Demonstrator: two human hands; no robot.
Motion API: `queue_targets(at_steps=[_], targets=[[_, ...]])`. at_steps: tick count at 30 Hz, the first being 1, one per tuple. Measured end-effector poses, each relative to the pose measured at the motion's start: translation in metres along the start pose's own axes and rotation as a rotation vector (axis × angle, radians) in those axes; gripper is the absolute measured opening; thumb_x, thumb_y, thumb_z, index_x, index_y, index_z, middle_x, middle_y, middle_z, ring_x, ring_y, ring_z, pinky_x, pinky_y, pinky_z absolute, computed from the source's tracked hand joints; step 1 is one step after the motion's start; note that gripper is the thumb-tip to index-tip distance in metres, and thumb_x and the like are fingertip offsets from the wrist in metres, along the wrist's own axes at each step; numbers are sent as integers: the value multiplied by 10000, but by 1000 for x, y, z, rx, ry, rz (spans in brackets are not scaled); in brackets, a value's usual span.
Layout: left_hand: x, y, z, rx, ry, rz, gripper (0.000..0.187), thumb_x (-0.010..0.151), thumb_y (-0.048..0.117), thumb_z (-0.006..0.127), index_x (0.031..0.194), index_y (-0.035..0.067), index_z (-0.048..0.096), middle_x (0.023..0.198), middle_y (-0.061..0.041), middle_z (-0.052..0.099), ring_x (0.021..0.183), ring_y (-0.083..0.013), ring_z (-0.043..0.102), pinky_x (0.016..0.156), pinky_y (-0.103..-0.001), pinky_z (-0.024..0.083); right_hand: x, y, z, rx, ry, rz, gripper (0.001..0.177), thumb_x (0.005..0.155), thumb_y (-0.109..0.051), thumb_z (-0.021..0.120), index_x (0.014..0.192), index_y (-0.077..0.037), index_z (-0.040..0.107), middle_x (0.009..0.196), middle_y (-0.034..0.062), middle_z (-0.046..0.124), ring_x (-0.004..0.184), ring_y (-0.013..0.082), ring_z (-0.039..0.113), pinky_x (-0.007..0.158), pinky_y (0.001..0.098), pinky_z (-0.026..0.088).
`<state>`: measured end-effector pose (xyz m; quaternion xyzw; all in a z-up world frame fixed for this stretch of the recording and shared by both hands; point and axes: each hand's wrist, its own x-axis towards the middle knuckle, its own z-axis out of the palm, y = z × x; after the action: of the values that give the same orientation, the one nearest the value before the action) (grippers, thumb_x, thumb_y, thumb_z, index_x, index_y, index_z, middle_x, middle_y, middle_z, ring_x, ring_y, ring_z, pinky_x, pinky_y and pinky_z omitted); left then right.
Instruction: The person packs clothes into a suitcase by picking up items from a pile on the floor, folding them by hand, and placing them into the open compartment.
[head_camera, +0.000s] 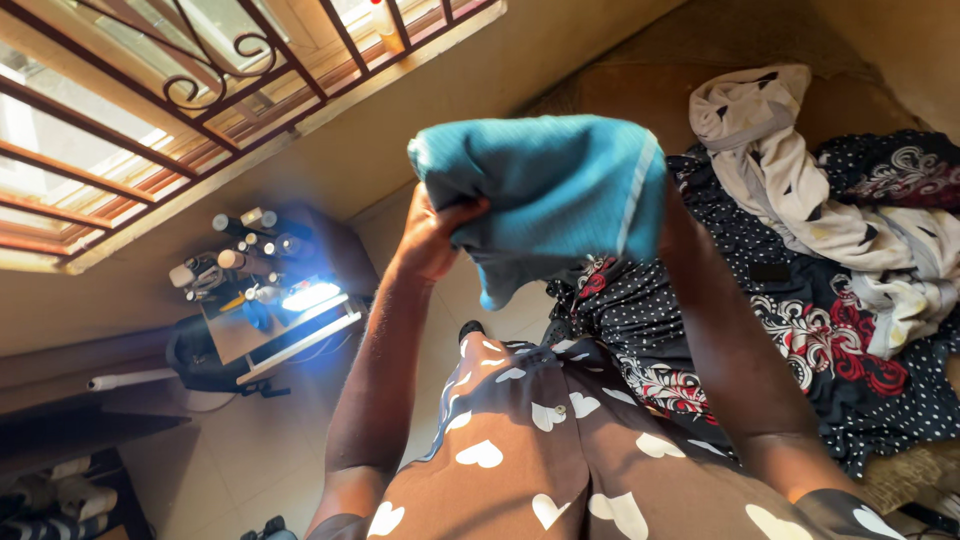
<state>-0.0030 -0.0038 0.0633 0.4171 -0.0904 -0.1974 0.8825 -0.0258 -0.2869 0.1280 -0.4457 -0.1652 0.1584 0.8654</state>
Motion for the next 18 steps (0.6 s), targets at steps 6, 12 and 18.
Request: queue_targets(at_steps=[6, 12, 18], targets=[[7, 25, 15, 87, 204, -51, 461, 886, 25, 741, 1307, 15, 552, 1231, -107, 663, 1148, -229, 648, 1019, -395, 548, -9, 17, -35, 319, 42, 120, 864, 955, -585, 542, 1548, 32, 420, 1501, 200, 561, 1374, 309, 562, 1183, 472, 449], [9, 40, -2, -11, 12, -85, 578, 810, 88, 765, 1344, 19, 555, 1267, -125, 658, 1178, -267, 642, 1036, -423, 541, -5, 14, -24, -203, 147, 110, 647, 819, 15, 706, 1439, -6, 520, 1366, 129, 638, 1293, 241, 604, 1126, 410, 476], [19, -2, -26, -575, -2, -233, 570, 877, 273, 769, 1353, 45, 553, 1267, -149, 671, 1158, -307, 653, 990, -486, 542, 15, 5, -8, -230, 197, -33, 618, 832, 88, 699, 1426, -24, 569, 1330, 74, 680, 1269, 190, 628, 1143, 369, 479]])
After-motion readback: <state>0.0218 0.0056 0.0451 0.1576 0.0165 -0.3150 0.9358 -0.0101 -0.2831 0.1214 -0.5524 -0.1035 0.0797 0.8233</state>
